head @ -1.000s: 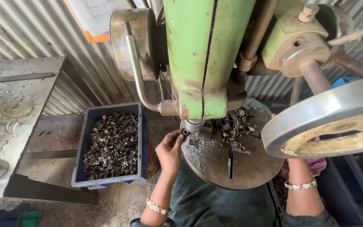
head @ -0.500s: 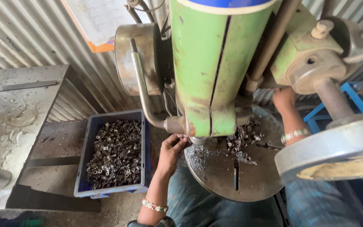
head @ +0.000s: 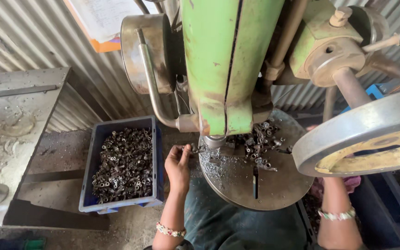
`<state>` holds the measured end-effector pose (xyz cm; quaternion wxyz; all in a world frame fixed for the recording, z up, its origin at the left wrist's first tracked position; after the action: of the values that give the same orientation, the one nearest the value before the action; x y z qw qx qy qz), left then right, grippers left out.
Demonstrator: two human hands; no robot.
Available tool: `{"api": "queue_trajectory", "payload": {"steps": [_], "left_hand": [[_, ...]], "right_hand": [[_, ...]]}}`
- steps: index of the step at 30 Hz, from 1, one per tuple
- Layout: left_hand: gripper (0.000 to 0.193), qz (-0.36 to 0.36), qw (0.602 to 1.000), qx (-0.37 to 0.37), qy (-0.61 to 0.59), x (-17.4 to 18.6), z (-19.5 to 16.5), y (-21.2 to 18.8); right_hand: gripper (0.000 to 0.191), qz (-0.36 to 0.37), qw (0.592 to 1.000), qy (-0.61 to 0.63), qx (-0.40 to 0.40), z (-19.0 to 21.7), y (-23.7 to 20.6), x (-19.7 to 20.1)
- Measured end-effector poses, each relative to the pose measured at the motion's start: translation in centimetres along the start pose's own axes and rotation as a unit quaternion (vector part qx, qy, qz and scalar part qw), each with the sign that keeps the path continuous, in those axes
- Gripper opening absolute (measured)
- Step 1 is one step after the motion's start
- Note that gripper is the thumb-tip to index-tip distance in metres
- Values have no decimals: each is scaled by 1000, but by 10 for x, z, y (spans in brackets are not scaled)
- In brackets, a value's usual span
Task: The person sits at a bench drill press and processes small metal fittings one at a time, taking each piece from a bin, holding it under the spinning drill bit to drill or countersink it, then placing the finished piece into a separate container. They repeat this cycle continuously and occasionally reposition parts on the round table.
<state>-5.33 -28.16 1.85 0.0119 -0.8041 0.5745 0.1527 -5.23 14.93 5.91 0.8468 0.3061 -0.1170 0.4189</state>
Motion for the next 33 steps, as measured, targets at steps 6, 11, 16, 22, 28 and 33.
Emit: {"api": "queue_trajectory", "payload": {"steps": [6, 11, 16, 22, 28, 33], "left_hand": [[31, -3, 994, 49, 93, -12, -5, 0], [27, 66, 978, 76, 182, -17, 4, 13], [27, 134, 976, 165, -45, -22, 23, 20], [25, 151, 973, 174, -13, -21, 21, 23], [23, 146, 978, 151, 4, -34, 8, 37], [33, 146, 978, 146, 38, -37, 4, 32]], "right_hand": [[15, -42, 999, -6, 10, -41, -1, 14], [17, -20, 999, 45, -8, -32, -7, 8], [19, 36, 998, 50, 0, 2, 8, -9], [23, 16, 998, 45, 35, 48, 85, -68], [48, -124, 938, 65, 318, 114, 150, -84], [23, 73, 993, -59, 71, 92, 117, -74]]}}
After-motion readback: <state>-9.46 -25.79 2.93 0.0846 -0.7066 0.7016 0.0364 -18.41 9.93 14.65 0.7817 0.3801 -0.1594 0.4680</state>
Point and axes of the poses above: each hand's wrist, its own y-axis towards the middle knuckle, its own x-axis out of the back of the hand, z = x × y, the point moved 3 cm from there along y, towards the middle knuckle, and after that the axes turned 6 degrees about -x, right-handed, at the moved point
